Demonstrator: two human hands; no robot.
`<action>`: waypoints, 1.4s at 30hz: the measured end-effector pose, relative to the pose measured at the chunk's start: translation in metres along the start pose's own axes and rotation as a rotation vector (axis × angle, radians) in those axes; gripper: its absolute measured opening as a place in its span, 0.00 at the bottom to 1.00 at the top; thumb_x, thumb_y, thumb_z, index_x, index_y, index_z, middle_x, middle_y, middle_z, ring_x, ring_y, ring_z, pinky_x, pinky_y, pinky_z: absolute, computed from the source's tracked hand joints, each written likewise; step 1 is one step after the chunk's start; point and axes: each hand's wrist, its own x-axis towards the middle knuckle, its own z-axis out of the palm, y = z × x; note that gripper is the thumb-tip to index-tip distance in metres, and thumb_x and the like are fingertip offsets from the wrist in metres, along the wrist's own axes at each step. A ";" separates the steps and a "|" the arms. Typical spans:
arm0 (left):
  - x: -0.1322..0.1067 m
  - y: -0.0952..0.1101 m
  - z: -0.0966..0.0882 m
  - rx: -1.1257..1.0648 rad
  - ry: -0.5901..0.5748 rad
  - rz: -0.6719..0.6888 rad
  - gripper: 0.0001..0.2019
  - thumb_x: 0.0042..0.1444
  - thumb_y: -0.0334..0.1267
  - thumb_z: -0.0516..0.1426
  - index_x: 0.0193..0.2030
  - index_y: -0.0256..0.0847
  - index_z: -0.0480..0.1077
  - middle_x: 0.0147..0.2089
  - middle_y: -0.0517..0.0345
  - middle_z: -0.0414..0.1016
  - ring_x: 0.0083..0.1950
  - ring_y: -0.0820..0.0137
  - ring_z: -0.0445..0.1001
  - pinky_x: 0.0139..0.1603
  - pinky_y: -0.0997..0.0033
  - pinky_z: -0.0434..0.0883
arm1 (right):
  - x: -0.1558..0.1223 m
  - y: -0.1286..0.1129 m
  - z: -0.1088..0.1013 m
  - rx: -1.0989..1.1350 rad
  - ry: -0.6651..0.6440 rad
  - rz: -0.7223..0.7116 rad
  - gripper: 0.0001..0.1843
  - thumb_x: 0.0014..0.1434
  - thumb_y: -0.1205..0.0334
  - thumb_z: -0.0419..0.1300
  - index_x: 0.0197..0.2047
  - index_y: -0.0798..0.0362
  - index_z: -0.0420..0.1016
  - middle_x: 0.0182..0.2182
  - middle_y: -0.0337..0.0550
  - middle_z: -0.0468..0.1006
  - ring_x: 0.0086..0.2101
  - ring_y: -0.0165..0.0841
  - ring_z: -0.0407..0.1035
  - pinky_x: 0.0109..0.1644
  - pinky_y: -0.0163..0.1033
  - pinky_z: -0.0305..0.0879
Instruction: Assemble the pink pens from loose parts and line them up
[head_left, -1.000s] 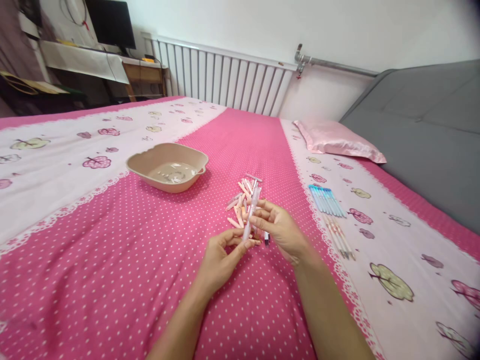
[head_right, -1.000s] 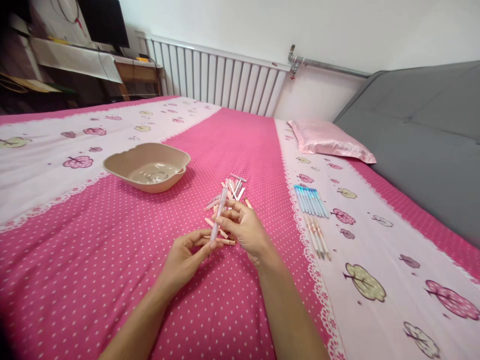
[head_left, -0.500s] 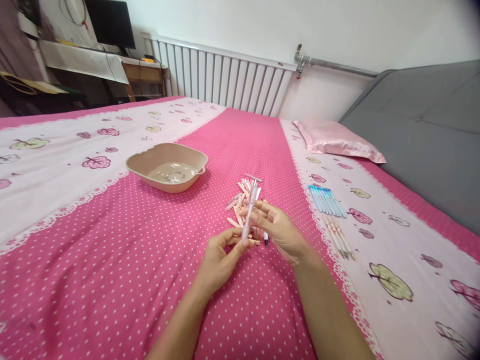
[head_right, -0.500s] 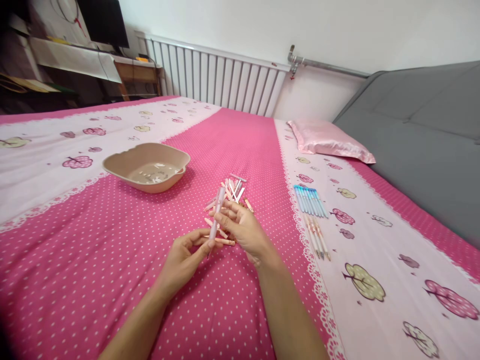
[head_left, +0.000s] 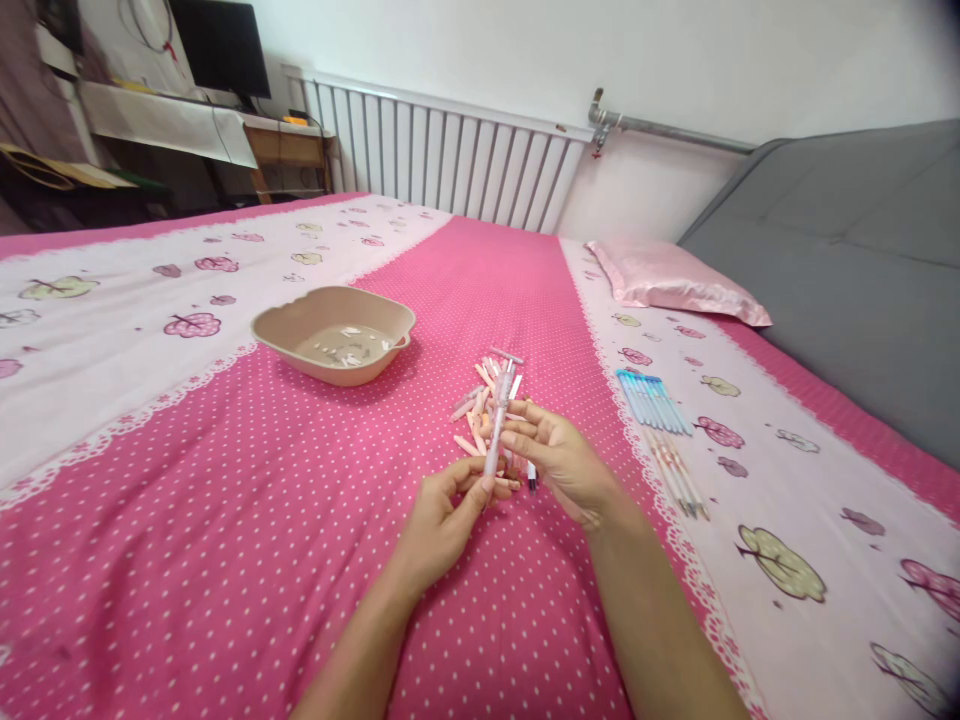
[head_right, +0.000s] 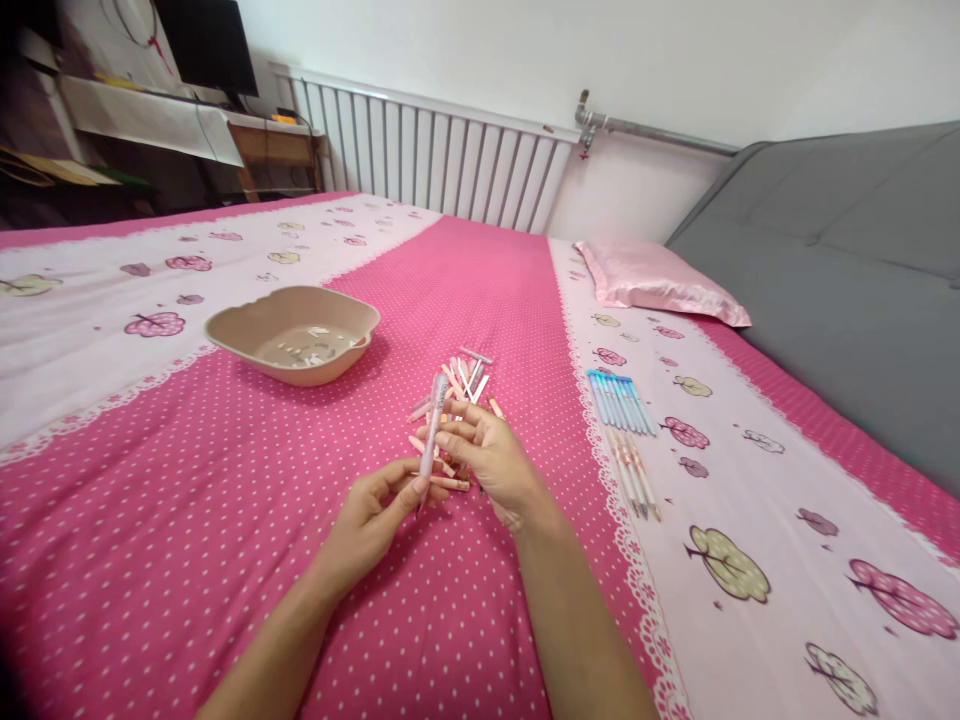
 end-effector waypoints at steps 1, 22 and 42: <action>0.000 0.000 0.000 0.001 0.000 0.001 0.15 0.58 0.42 0.54 0.46 0.34 0.72 0.43 0.46 0.77 0.44 0.64 0.75 0.49 0.64 0.70 | 0.000 0.000 0.000 -0.005 0.005 -0.002 0.22 0.50 0.62 0.65 0.49 0.51 0.69 0.41 0.46 0.77 0.45 0.36 0.71 0.42 0.40 0.71; 0.000 0.000 0.001 0.051 0.053 -0.041 0.15 0.55 0.41 0.58 0.46 0.33 0.72 0.40 0.46 0.78 0.40 0.66 0.76 0.43 0.69 0.71 | -0.001 -0.001 0.006 -0.060 0.066 0.024 0.24 0.47 0.60 0.68 0.48 0.52 0.70 0.33 0.39 0.74 0.32 0.28 0.69 0.34 0.33 0.67; -0.002 -0.003 -0.001 0.036 -0.029 0.009 0.16 0.61 0.42 0.51 0.49 0.33 0.71 0.45 0.46 0.76 0.42 0.67 0.75 0.44 0.68 0.71 | 0.001 0.001 0.003 0.038 0.012 0.031 0.24 0.48 0.62 0.67 0.49 0.53 0.70 0.38 0.45 0.78 0.40 0.33 0.72 0.37 0.34 0.68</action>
